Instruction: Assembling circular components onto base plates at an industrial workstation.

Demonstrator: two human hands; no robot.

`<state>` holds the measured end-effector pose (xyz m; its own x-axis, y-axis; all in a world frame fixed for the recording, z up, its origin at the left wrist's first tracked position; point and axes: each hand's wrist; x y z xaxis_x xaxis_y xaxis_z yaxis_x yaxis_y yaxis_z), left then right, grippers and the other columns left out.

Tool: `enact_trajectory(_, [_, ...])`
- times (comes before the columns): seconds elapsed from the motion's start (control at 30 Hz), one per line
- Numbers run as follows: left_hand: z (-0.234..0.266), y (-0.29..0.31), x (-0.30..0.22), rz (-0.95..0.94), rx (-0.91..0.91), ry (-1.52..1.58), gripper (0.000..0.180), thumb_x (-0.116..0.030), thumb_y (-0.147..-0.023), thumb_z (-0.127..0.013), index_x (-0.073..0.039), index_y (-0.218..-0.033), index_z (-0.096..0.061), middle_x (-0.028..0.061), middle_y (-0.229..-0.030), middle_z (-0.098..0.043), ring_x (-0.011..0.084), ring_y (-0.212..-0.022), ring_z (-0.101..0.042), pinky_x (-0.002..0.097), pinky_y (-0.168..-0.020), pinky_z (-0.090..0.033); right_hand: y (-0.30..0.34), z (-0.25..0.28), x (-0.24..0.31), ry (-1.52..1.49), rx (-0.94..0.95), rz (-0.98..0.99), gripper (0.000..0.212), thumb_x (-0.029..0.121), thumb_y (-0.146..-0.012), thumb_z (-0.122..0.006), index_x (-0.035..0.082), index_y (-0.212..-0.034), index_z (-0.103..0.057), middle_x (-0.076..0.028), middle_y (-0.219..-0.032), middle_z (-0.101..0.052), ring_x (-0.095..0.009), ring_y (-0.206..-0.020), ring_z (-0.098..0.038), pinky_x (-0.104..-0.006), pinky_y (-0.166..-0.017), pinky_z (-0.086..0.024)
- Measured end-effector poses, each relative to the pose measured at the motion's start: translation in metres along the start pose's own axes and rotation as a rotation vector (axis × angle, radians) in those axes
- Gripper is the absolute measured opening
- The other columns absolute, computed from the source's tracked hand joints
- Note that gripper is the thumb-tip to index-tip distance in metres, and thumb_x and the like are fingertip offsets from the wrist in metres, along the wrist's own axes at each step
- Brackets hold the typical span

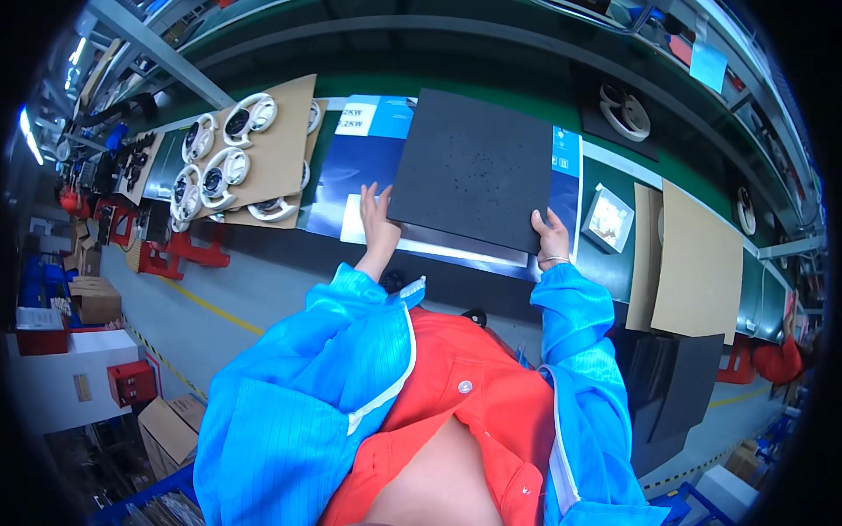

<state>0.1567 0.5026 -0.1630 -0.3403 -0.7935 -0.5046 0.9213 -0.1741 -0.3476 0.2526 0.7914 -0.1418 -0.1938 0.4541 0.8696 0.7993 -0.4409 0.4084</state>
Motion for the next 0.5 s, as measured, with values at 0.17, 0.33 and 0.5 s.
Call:
enact_trajectory(0.17, [0.059,-0.007,0.039,0.060,-0.045,0.113,0.035,-0.001,-0.074,-0.051,-0.009,-0.108,-0.050,0.0161,-0.118,-0.039,0.0347,-0.114,-0.033,0.0402,-0.094,-0.030,0.009,-0.053,0.024,1.095,-0.282,0.593,0.051,0.019,-0.074,-0.064,-0.002,-0.116,-0.044,-0.016,-0.106,-0.049,-0.026,-0.097,-0.050,-0.0328,-0.084,-0.039])
enact_trajectory(0.33, [0.078,-0.039,0.059,-0.013,0.006,0.185,0.022,-0.003,-0.075,-0.052,-0.007,-0.096,-0.057,0.0150,-0.107,-0.048,0.0306,-0.102,-0.045,0.0366,-0.087,-0.037,0.162,-0.182,0.234,0.453,0.930,0.936,0.040,0.018,-0.077,-0.061,0.000,-0.112,-0.050,-0.011,-0.098,-0.055,-0.020,-0.090,-0.054,-0.0301,-0.081,-0.041])
enact_trajectory(0.5, [0.086,-0.124,0.011,-0.323,0.146,0.533,0.017,-0.006,-0.078,-0.053,-0.006,-0.094,-0.059,0.0097,-0.092,-0.056,0.0216,-0.087,-0.054,0.0299,-0.076,-0.043,0.245,-0.217,0.289,0.099,0.869,1.144,0.020,0.013,-0.075,-0.060,-0.005,-0.083,-0.055,-0.010,-0.071,-0.056,-0.018,-0.060,-0.056,-0.0255,-0.063,-0.046])
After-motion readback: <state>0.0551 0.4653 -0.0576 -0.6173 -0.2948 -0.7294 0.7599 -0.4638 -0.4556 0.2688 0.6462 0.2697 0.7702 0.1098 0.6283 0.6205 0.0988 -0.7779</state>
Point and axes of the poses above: each hand's wrist, its own y-axis away from the middle knuckle, its own z-axis out of the back of the hand, x = y × z
